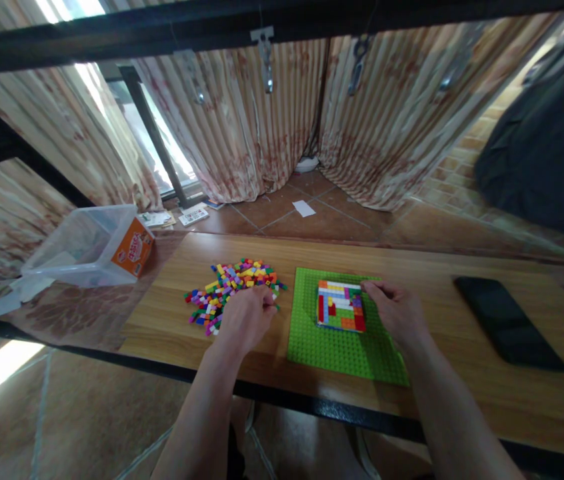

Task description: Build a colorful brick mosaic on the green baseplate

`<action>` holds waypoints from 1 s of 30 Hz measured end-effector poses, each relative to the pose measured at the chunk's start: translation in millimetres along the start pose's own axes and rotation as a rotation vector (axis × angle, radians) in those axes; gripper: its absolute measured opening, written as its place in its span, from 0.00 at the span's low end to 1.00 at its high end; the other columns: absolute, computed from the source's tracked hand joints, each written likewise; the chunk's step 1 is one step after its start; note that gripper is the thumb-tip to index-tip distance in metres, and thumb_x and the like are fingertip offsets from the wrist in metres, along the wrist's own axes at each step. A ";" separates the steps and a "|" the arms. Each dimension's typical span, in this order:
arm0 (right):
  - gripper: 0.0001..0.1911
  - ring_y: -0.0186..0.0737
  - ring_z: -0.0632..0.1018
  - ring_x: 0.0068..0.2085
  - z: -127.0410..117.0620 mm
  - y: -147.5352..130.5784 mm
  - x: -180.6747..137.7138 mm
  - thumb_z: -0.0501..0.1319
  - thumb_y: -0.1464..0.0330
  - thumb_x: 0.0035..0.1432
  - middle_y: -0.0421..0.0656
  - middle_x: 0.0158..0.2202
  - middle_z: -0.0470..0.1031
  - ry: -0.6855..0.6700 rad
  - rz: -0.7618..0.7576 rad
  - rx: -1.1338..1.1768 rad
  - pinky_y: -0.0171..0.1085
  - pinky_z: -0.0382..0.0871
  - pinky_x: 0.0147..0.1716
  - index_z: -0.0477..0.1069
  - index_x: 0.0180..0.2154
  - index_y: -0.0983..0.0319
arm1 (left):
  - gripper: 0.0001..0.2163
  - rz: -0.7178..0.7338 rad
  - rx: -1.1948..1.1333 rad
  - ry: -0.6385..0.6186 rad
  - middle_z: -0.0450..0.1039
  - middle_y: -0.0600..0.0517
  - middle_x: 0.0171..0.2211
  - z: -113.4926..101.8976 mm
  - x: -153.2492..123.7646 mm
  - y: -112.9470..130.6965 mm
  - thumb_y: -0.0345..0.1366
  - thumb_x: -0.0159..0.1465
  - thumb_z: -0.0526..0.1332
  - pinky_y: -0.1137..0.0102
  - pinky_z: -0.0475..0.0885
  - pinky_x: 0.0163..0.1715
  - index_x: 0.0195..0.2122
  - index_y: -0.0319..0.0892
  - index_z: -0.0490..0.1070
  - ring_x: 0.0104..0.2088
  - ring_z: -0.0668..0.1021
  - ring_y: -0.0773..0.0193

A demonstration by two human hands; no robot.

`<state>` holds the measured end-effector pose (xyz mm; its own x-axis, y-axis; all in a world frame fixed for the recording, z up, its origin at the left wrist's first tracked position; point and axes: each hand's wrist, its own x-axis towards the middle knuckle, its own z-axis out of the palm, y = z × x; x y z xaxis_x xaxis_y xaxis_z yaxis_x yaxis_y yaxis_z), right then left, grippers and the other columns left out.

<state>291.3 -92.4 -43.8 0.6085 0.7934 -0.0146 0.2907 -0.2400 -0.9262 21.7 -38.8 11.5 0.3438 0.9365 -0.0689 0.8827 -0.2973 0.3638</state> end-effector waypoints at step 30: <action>0.10 0.39 0.79 0.45 26.7 -59.6 -65.3 0.59 0.66 0.64 0.44 0.44 0.80 -0.256 -0.575 0.016 0.39 0.73 0.43 0.78 0.44 0.57 | 0.06 -0.003 -1.339 -0.209 0.76 0.52 0.28 17.8 0.7 42.1 0.33 0.55 0.67 0.74 0.70 0.29 0.33 0.37 0.78 0.27 0.75 0.69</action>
<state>214.5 -115.0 2.3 0.1610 0.9025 0.3995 0.5069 0.2717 -0.8181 64.9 -53.9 10.2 0.4900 0.8558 -0.1660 -0.0619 0.2241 0.9726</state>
